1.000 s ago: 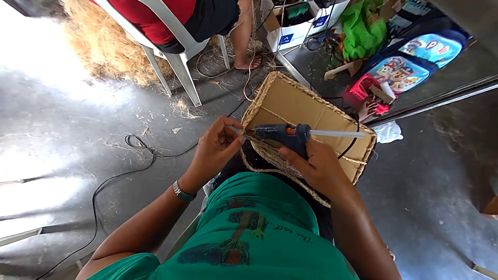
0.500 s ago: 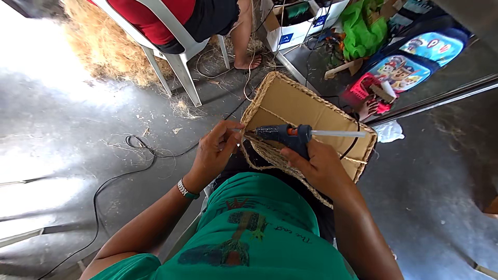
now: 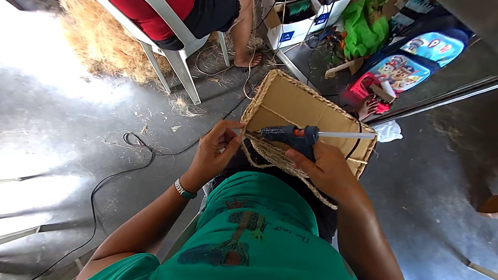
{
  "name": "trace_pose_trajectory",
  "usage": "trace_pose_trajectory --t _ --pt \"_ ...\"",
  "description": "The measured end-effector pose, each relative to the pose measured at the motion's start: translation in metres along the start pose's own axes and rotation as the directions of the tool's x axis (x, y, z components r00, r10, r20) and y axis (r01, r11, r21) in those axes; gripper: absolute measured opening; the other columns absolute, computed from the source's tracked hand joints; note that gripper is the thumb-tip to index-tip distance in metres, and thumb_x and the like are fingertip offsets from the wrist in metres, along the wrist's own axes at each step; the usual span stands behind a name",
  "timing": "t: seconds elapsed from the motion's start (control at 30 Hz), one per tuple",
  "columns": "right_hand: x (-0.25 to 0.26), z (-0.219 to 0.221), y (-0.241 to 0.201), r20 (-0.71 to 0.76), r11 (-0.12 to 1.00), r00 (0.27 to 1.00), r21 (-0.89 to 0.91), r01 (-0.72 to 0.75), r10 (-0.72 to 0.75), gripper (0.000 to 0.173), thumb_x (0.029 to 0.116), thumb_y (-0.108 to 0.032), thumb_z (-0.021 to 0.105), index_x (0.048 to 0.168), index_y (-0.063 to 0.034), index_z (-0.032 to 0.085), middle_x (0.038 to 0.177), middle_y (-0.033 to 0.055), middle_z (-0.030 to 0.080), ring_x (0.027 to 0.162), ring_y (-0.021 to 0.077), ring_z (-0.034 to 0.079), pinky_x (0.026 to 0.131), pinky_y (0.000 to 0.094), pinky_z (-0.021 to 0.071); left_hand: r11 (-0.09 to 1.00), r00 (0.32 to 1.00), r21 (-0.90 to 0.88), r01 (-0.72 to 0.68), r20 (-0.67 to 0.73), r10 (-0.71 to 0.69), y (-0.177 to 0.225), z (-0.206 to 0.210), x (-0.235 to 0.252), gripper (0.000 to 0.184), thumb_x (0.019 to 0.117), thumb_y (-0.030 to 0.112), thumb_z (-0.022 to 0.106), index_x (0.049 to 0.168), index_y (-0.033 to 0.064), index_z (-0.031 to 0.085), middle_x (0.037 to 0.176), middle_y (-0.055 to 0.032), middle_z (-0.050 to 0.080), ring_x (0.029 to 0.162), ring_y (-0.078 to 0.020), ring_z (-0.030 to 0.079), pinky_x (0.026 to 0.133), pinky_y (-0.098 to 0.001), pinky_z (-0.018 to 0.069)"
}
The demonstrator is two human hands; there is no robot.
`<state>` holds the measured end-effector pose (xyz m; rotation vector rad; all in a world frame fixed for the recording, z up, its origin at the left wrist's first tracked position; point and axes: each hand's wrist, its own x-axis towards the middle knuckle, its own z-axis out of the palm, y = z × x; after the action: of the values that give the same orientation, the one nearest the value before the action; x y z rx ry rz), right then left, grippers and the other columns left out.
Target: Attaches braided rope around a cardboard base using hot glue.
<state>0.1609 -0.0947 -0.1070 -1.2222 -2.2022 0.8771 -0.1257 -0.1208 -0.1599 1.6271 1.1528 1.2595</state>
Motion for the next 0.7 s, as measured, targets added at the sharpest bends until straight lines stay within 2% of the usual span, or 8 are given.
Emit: trace_pose_trajectory --t 0.3,0.6,0.7 --pt "0.006 0.008 -0.008 0.022 0.999 1.000 -0.027 0.022 -0.022 0.040 0.1047 -0.050 0.053 0.116 -0.0135 0.063 0.079 -0.0054 0.063 0.068 0.0025 0.062 0.062 0.0236 0.0544 1.000 1.000 -0.016 0.010 -0.007 -0.010 0.001 0.001 0.000 0.033 0.1006 0.006 0.059 0.134 0.0036 0.056 0.090 -0.0061 0.066 0.072 -0.0136 0.066 0.065 -0.0271 0.0594" --pt "-0.001 -0.001 -0.001 0.027 0.999 1.000 -0.034 0.012 -0.011 0.043 0.1045 -0.052 0.052 0.114 -0.0115 0.064 0.078 -0.0040 0.064 0.067 0.0043 0.063 0.062 0.0266 0.0553 1.000 1.000 0.002 0.031 -0.006 -0.031 0.002 0.000 0.000 0.034 0.1010 0.008 0.060 0.135 0.0056 0.057 0.089 -0.0050 0.067 0.071 -0.0131 0.067 0.064 -0.0269 0.0598" --pt "0.002 0.001 -0.003 0.017 0.999 0.999 -0.033 0.032 -0.031 0.040 0.1047 -0.050 0.053 0.112 -0.0115 0.064 0.076 -0.0049 0.063 0.066 0.0032 0.061 0.060 0.0247 0.0539 0.999 0.999 -0.005 0.031 -0.004 -0.031 0.002 0.001 0.000 0.035 0.1008 0.008 0.060 0.135 0.0059 0.056 0.089 -0.0052 0.067 0.071 -0.0132 0.067 0.064 -0.0269 0.0597"
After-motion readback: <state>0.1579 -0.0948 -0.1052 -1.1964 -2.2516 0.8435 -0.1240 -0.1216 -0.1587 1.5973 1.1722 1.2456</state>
